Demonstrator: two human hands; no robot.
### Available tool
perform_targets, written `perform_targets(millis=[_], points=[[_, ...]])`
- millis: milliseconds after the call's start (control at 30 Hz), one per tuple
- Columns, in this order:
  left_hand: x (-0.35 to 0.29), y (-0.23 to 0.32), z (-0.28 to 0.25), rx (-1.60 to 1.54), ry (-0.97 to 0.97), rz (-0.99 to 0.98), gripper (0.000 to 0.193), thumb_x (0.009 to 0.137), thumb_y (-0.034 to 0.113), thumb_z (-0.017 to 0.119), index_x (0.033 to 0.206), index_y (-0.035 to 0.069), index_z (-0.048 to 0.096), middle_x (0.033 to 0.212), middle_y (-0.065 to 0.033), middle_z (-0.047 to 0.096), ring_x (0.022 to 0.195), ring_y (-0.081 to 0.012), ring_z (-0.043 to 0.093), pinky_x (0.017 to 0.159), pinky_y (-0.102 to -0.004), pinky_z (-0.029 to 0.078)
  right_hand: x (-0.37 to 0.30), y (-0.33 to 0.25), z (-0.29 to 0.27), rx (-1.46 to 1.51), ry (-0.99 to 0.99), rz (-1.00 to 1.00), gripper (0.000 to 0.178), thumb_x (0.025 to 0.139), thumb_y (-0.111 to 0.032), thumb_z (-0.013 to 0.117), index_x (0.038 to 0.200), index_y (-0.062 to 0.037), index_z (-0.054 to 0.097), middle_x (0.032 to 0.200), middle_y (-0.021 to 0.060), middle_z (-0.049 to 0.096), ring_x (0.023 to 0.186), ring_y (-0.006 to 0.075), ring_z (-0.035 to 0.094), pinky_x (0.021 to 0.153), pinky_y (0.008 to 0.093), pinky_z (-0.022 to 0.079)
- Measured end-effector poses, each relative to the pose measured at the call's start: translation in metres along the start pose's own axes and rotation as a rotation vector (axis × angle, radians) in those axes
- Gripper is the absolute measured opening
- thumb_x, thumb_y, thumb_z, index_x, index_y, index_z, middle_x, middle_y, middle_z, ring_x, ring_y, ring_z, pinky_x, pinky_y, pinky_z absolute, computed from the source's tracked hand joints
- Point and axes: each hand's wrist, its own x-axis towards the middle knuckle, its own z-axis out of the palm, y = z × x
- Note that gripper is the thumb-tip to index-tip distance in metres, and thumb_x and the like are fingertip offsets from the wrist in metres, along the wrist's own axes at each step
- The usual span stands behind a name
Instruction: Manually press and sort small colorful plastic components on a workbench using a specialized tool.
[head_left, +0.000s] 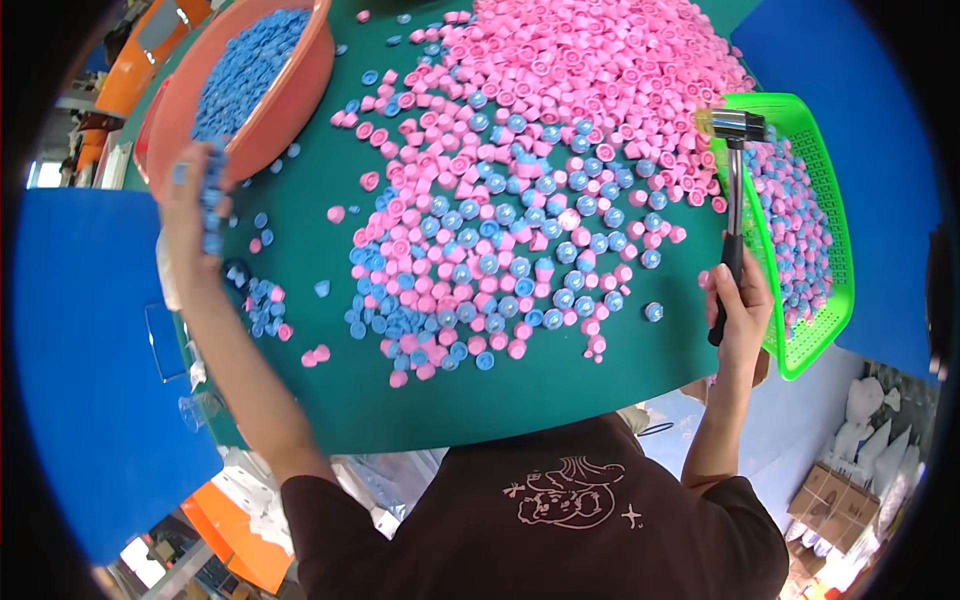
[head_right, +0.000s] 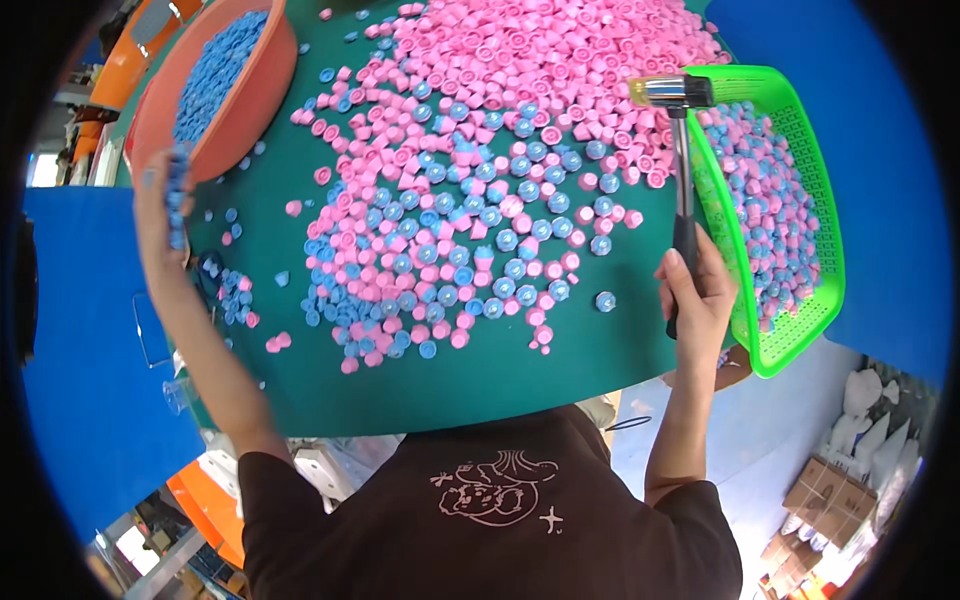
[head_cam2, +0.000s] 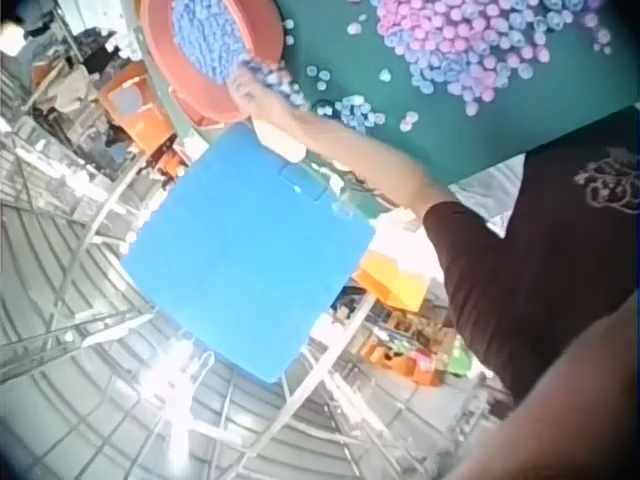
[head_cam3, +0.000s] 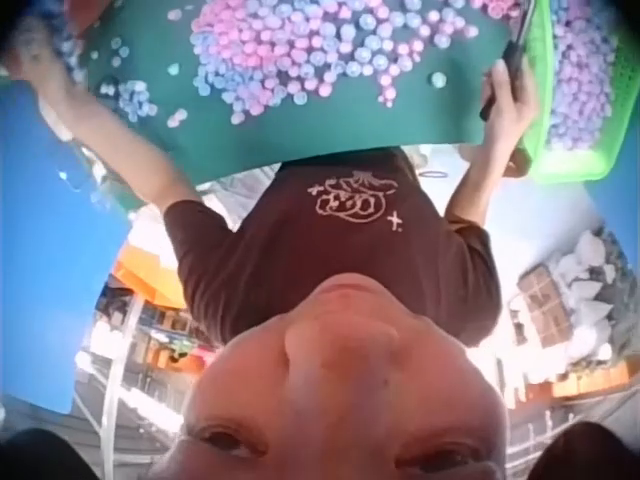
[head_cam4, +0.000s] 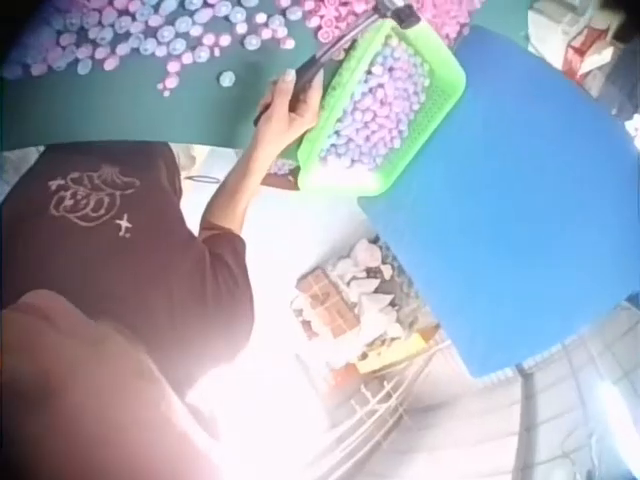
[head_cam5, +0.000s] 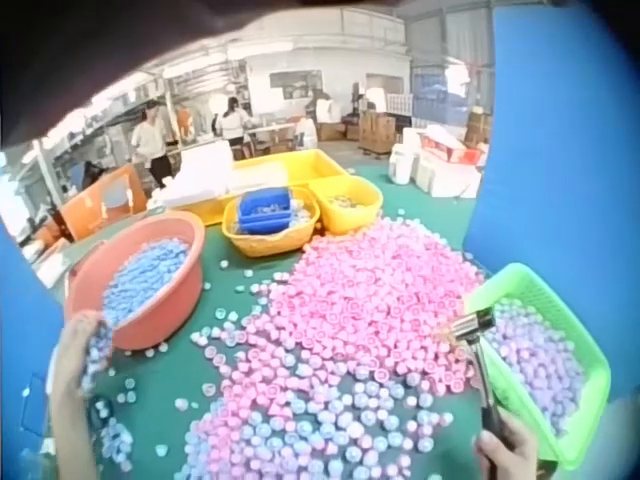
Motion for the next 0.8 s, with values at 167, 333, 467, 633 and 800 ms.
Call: perform_targets(millis=[167,333,467,633,800], points=[[-0.063,-0.09,0.022,0.815,0.068,0.484,0.021,0.084,0.026,0.075,0.094,0.009,0.073,0.092,-0.0081,0.07,0.083,-0.026,0.069,0.071,-0.0344,0.053,-0.007,0.005,0.0,0.039,-0.042,0.01,0.044,0.097,-0.01,0.061,0.138,0.0,0.051,0.08,0.002,0.061,0.048,0.0024,0.043,0.041,0.0169,0.031],[-0.092,-0.091,0.049,1.006,0.138,0.465,0.026,0.085,0.03,0.075,0.102,0.01,0.073,0.127,-0.0132,0.061,0.102,-0.0308,0.065,0.086,-0.038,0.051,-0.009,0.014,-0.003,0.057,-0.003,-0.005,0.043,0.095,-0.009,0.064,0.136,0.0014,0.054,0.077,0.0018,0.059,0.048,0.002,0.043,0.042,0.0165,0.029],[-0.091,-0.081,0.019,0.658,0.014,0.177,0.032,0.091,0.03,0.069,0.114,0.009,0.071,0.143,-0.0165,0.051,0.115,-0.0279,0.061,0.085,-0.037,0.053,-0.012,0.019,-0.006,0.036,-0.023,-0.022,0.041,0.098,-0.012,0.061,0.136,-0.0016,0.054,0.079,-0.0001,0.059,0.049,0.0011,0.041,0.042,0.0164,0.028],[-0.095,-0.077,-0.014,0.437,0.025,0.035,0.026,0.094,0.021,0.065,0.115,0.007,0.071,0.135,-0.0149,0.058,0.095,-0.0165,0.067,0.065,-0.0263,0.055,-0.012,0.023,-0.011,0.15,-0.048,-0.029,0.04,0.104,-0.023,0.05,0.136,0.001,0.05,0.078,0.0006,0.058,0.049,0.0019,0.043,0.041,0.0169,0.03],[-0.105,-0.071,-0.004,0.714,-0.153,0.257,0.021,0.083,0.015,0.074,0.1,0.004,0.073,0.094,-0.0076,0.069,0.08,-0.0191,0.066,0.067,-0.0316,0.052,-0.006,0.027,-0.008,0.217,-0.056,-0.166,0.041,0.103,-0.024,0.053,0.133,0.0033,0.051,0.085,0.0051,0.064,0.052,0.0037,0.048,0.042,0.0165,0.033]])
